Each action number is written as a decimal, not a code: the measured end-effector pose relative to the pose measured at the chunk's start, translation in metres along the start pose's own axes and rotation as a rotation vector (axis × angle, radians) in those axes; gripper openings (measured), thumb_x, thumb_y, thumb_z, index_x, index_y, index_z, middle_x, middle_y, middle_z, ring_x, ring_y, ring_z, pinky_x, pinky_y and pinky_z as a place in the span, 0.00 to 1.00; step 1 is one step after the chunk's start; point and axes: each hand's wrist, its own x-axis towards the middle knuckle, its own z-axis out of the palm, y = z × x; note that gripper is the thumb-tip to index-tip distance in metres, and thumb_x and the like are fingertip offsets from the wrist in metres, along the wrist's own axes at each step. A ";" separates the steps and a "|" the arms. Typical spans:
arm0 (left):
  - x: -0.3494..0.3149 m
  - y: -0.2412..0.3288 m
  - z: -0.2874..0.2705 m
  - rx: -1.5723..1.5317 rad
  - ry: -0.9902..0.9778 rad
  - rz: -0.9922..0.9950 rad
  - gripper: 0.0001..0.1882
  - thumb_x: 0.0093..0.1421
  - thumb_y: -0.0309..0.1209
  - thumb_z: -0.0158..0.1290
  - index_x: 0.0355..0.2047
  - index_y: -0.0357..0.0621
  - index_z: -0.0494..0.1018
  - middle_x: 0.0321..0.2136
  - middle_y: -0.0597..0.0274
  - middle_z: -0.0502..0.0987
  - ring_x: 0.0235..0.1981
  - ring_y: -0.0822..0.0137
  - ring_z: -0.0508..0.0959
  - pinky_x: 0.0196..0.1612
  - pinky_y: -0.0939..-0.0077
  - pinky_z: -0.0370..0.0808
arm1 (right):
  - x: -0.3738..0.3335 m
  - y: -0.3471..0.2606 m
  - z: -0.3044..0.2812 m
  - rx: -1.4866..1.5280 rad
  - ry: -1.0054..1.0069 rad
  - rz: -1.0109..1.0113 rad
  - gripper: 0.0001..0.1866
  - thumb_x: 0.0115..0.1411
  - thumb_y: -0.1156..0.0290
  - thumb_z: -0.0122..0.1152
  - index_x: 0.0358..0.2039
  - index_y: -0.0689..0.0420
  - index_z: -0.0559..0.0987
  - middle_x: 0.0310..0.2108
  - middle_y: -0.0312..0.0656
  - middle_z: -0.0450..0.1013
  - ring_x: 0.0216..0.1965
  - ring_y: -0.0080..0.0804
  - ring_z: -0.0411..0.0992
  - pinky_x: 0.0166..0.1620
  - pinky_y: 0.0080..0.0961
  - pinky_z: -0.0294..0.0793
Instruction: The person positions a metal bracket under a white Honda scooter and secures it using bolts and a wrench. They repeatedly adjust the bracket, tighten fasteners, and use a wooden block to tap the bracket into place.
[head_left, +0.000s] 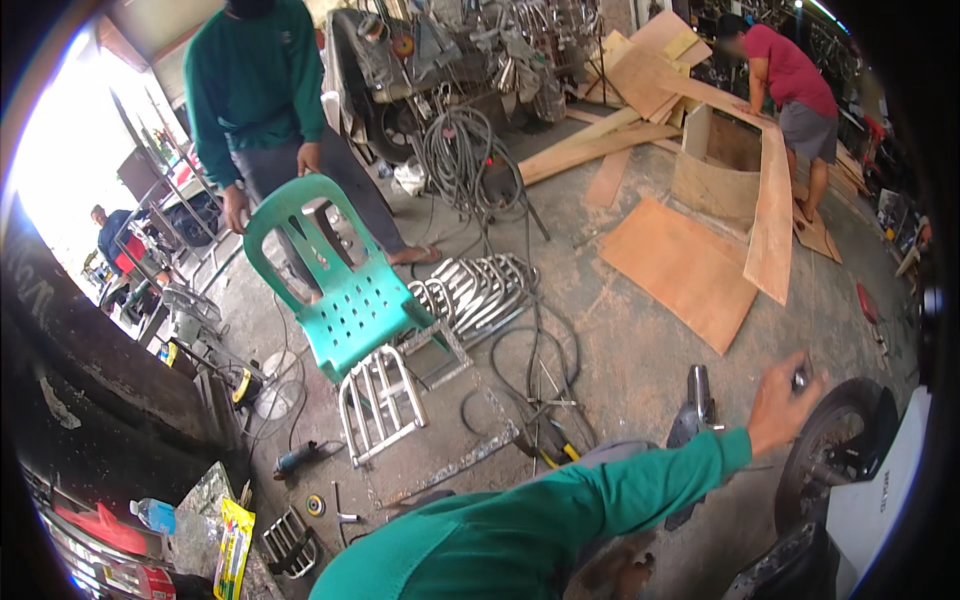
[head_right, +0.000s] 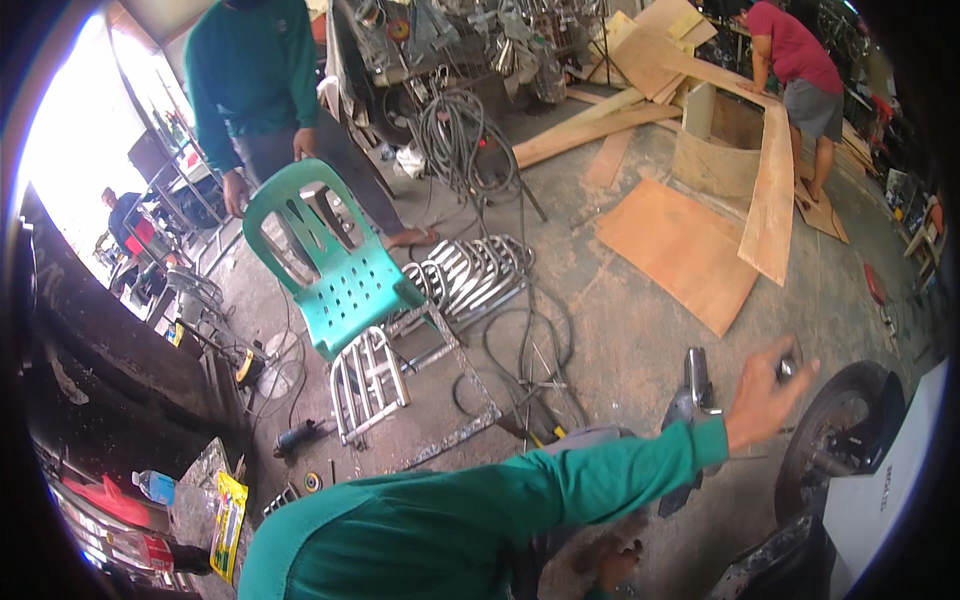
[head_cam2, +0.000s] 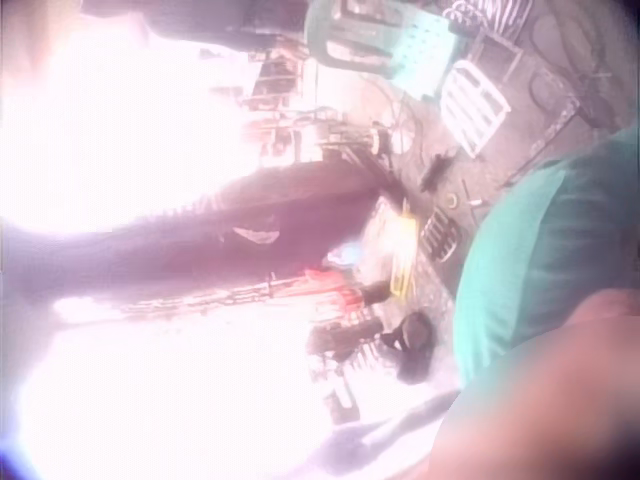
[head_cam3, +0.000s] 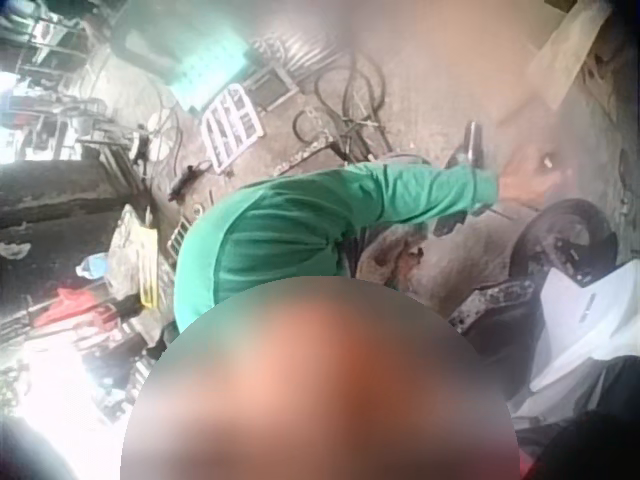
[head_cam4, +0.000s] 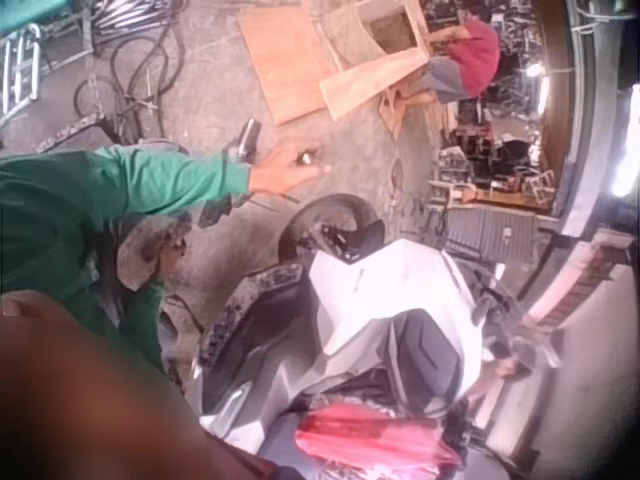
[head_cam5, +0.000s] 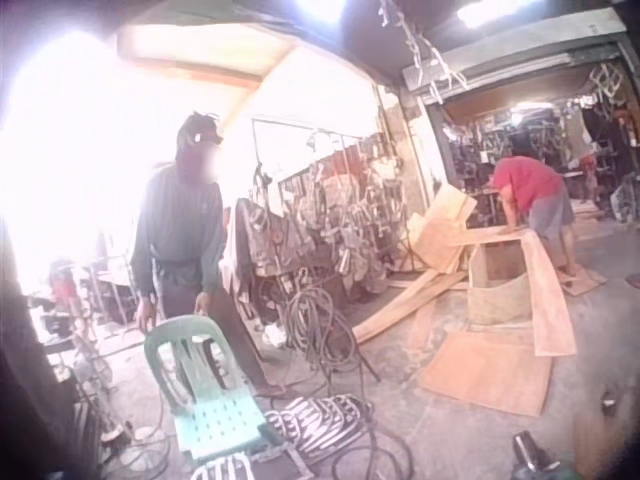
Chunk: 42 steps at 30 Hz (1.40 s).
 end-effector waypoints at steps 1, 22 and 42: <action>-0.008 0.003 0.005 -0.019 -0.022 0.012 0.20 0.67 0.40 0.62 0.32 0.36 0.70 0.19 0.52 0.67 0.24 0.65 0.67 0.30 0.61 0.67 | -0.008 -0.028 -0.038 0.459 -0.150 0.058 0.34 0.69 0.51 0.66 0.65 0.62 0.70 0.60 0.54 0.73 0.54 0.56 0.76 0.55 0.54 0.79; -0.124 0.040 0.031 -0.115 -1.122 0.437 0.21 0.59 0.48 0.68 0.24 0.45 0.76 0.19 0.54 0.76 0.25 0.46 0.80 0.28 0.51 0.71 | -0.018 -0.156 -0.216 2.322 -1.192 0.164 0.17 0.72 0.57 0.54 0.51 0.57 0.73 0.40 0.40 0.72 0.43 0.30 0.75 0.50 0.37 0.81; 0.069 -0.042 -0.049 0.591 -0.020 -0.157 0.36 0.59 0.50 0.69 0.55 0.32 0.73 0.46 0.45 0.82 0.49 0.51 0.81 0.55 0.56 0.75 | -0.119 -0.102 -0.210 2.609 -1.393 0.125 0.14 0.76 0.73 0.46 0.55 0.68 0.70 0.28 0.33 0.65 0.22 0.19 0.66 0.22 0.17 0.73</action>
